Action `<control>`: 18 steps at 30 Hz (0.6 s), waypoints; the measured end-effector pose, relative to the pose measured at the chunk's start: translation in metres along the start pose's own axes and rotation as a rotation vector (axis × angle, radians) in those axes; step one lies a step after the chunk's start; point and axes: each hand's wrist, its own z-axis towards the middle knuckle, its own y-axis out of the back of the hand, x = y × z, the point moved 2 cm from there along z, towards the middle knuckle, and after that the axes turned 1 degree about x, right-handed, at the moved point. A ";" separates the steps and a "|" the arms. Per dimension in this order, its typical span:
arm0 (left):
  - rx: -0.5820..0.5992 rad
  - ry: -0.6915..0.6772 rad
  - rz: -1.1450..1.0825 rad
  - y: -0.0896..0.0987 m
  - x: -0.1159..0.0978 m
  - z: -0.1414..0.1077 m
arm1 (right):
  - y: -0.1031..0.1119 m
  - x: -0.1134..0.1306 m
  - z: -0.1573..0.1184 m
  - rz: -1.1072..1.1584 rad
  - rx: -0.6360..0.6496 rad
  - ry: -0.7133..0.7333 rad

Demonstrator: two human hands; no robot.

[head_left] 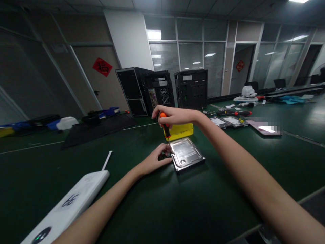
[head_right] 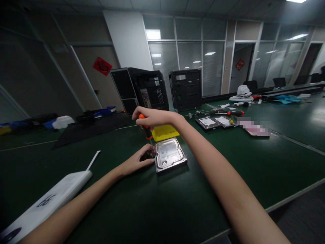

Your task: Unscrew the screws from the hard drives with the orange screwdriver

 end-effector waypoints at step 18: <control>0.038 -0.013 -0.013 0.001 -0.001 0.001 | 0.004 0.000 -0.002 0.106 0.084 -0.013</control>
